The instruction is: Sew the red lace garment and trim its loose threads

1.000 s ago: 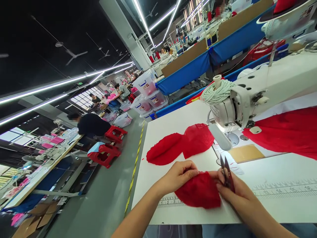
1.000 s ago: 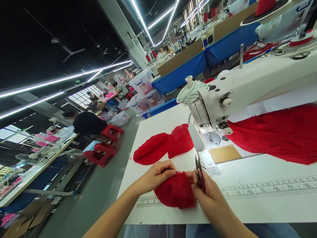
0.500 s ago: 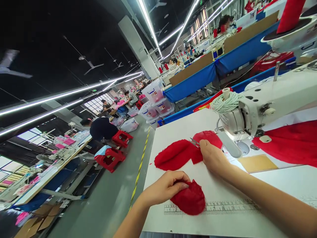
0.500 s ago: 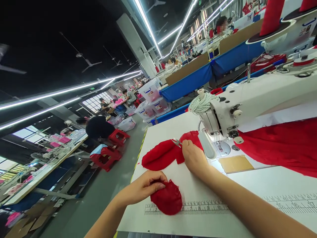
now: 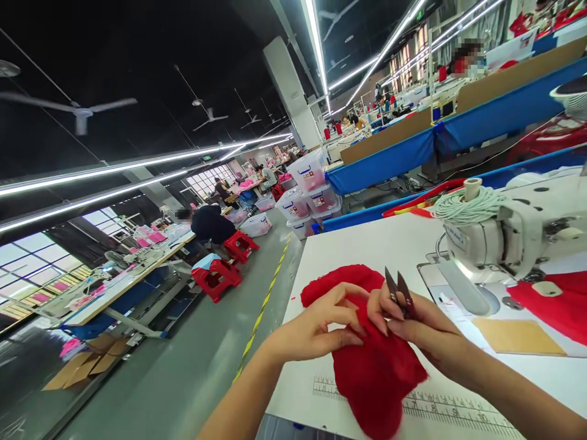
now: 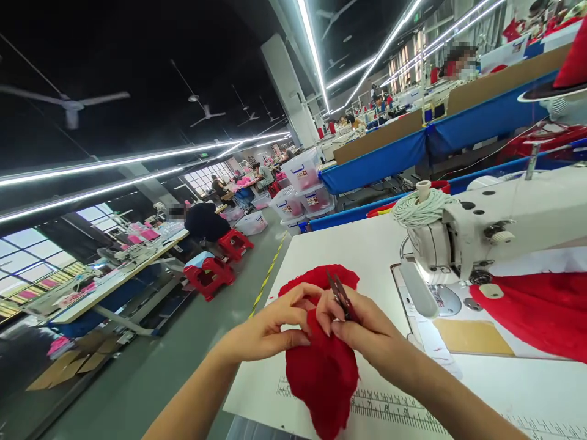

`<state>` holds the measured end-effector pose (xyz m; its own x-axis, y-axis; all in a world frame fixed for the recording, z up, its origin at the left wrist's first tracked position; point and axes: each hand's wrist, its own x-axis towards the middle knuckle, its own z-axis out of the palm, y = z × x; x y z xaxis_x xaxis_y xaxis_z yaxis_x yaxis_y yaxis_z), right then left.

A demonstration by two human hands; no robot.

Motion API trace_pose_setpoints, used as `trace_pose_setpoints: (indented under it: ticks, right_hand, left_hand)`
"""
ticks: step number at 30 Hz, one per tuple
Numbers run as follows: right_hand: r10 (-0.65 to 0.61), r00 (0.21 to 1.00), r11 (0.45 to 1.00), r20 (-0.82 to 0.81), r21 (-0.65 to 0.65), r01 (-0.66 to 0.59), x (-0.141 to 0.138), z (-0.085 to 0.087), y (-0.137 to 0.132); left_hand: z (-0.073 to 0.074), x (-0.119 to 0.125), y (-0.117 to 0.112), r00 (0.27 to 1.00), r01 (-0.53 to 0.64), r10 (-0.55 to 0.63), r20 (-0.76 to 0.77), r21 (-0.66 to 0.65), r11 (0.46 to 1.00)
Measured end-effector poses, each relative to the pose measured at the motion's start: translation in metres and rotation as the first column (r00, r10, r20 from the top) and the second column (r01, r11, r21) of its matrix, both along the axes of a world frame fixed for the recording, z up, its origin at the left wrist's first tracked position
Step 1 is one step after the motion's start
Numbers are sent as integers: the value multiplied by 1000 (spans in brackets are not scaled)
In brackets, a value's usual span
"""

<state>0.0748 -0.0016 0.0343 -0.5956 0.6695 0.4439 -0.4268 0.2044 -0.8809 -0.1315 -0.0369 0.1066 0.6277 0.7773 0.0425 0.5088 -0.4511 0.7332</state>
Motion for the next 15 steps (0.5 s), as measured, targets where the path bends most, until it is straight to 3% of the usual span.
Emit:
trace_pose_setpoints:
  ticks: [2, 5, 10, 12, 15]
  right_hand:
    - [-132, 989, 991, 59, -14, 133, 0, -5, -9]
    - [-399, 890, 916, 221, 143, 375, 4, -21, -30]
    - [-512, 776, 824, 367, 465, 324, 37, -58, -54]
    - [-617, 720, 712, 319, 616, 337, 59, -74, -49]
    - [-808, 566, 447, 165, 798, 405, 88, -99, -30]
  left_hand:
    - [-7, 5, -5, 993, -114, 116, -32, 62, 992]
    - [-11, -2, -11, 940, -314, 324, -104, 106, 944]
    - [1, -31, 3, 895, -444, 439, -79, -68, 893]
    - [11, -40, 19, 895, -443, 437, -88, -66, 894]
    - [32, -44, 44, 910, -416, 413, -43, -97, 904]
